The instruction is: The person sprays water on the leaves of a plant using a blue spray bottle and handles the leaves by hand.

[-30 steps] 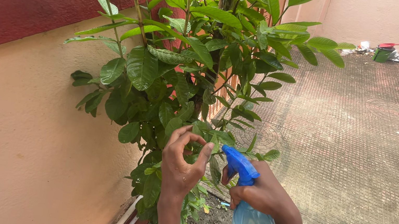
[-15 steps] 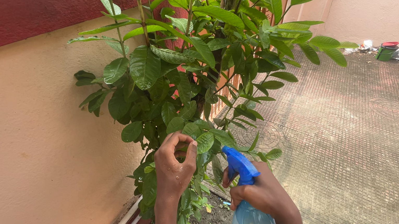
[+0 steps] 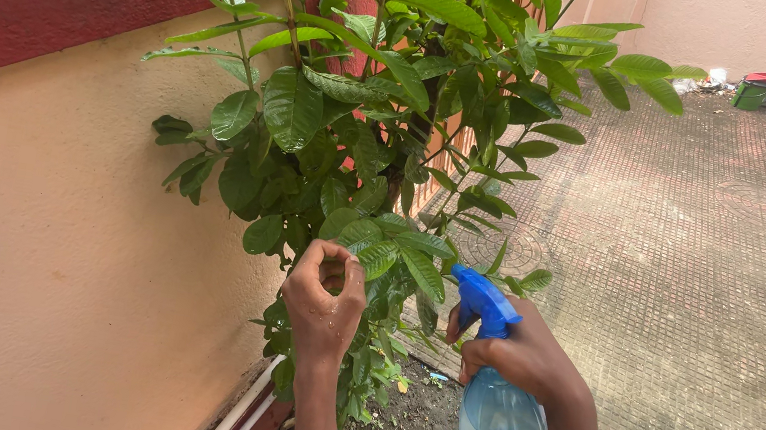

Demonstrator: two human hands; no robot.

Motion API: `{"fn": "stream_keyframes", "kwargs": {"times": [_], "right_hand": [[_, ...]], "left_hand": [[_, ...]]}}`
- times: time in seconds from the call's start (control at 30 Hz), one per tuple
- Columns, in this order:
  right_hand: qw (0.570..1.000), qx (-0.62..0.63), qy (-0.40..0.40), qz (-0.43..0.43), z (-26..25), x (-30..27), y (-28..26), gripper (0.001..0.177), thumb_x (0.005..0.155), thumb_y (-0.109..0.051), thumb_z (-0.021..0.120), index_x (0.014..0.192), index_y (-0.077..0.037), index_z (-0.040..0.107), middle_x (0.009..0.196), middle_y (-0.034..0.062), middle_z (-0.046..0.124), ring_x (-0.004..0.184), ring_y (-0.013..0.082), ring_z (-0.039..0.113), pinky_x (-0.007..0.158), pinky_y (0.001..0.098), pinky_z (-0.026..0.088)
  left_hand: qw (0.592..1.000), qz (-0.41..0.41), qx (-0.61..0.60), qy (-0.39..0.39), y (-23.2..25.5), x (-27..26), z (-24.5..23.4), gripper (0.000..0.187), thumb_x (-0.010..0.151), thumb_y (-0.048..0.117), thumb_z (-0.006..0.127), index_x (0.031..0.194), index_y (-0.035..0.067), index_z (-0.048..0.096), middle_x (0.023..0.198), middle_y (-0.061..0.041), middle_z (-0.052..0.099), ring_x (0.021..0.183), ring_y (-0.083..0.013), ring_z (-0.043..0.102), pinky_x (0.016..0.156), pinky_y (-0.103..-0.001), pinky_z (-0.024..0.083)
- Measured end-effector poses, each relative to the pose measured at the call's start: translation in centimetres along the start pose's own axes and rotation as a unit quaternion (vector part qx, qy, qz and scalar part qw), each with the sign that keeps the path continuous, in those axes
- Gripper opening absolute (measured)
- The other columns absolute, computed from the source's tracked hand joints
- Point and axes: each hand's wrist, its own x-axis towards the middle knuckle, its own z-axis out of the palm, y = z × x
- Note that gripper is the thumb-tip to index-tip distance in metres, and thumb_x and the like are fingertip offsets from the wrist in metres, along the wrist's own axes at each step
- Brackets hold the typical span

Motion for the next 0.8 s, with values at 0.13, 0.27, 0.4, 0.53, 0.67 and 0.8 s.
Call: {"fn": "stream_keyframes", "kwargs": {"times": [0.13, 0.27, 0.4, 0.53, 0.67, 0.8], "right_hand": [[1.000, 0.010, -0.005, 0.010, 0.1, -0.2, -0.5, 0.033, 0.058, 0.009, 0.068, 0.090, 0.001, 0.070, 0.073, 0.0120, 0.071, 0.057, 0.0219, 0.072, 0.054, 0.0362, 0.060], [0.999, 0.024, -0.026, 0.015, 0.4, -0.7, -0.9, 0.035, 0.056, 0.010, 0.068, 0.091, 0.002, 0.069, 0.078, 0.0120, 0.072, 0.057, 0.0216, 0.072, 0.053, 0.0368, 0.060], [0.997, 0.044, -0.061, 0.021, 0.6, -1.2, -1.8, 0.037, 0.056, 0.010, 0.067, 0.092, 0.001, 0.069, 0.082, 0.0120, 0.073, 0.057, 0.0214, 0.071, 0.054, 0.0365, 0.060], [0.996, 0.001, -0.068, 0.062, 0.8, -1.6, -2.4, 0.043, 0.056, 0.009, 0.066, 0.097, -0.004, 0.072, 0.085, 0.0073, 0.075, 0.057, 0.0189, 0.069, 0.054, 0.0349, 0.059], [0.995, 0.004, -0.080, 0.056, 0.4, -1.4, -1.6, 0.036, 0.057, 0.009, 0.066, 0.092, 0.002, 0.071, 0.081, 0.0129, 0.073, 0.057, 0.0197, 0.070, 0.055, 0.0353, 0.060], [0.996, 0.007, -0.079, 0.050, -0.2, -1.5, -1.0, 0.034, 0.060, 0.008, 0.065, 0.094, 0.003, 0.071, 0.075, 0.0178, 0.071, 0.058, 0.0215, 0.071, 0.055, 0.0359, 0.060]], "left_hand": [[1.000, 0.010, -0.005, 0.013, -0.4, 0.2, -0.1, 0.009, 0.087, 0.009, 0.065, 0.087, -0.001, 0.065, 0.072, -0.006, 0.068, 0.064, -0.0114, 0.066, 0.064, -0.028, 0.054], [1.000, -0.007, -0.016, 0.012, -0.7, 0.1, -0.2, 0.011, 0.088, 0.010, 0.066, 0.087, -0.001, 0.065, 0.072, -0.006, 0.067, 0.063, -0.0112, 0.064, 0.062, -0.028, 0.053], [1.000, -0.002, -0.011, 0.011, -0.6, -0.1, -0.2, 0.011, 0.088, 0.010, 0.065, 0.088, -0.001, 0.066, 0.072, -0.006, 0.068, 0.064, -0.0113, 0.064, 0.063, -0.028, 0.054], [1.000, 0.004, -0.006, 0.008, -0.3, -0.2, -0.2, 0.011, 0.088, 0.011, 0.065, 0.088, 0.000, 0.067, 0.074, -0.007, 0.070, 0.064, -0.0117, 0.067, 0.063, -0.029, 0.056], [1.000, -0.012, 0.005, 0.005, 0.1, -0.1, -0.2, 0.012, 0.087, 0.012, 0.064, 0.089, 0.000, 0.067, 0.074, -0.008, 0.071, 0.064, -0.0122, 0.069, 0.063, -0.029, 0.057], [1.000, 0.003, 0.007, 0.005, 0.4, 0.0, -0.2, 0.013, 0.089, 0.013, 0.065, 0.089, 0.000, 0.068, 0.074, -0.007, 0.070, 0.064, -0.0128, 0.067, 0.063, -0.029, 0.056]]}}
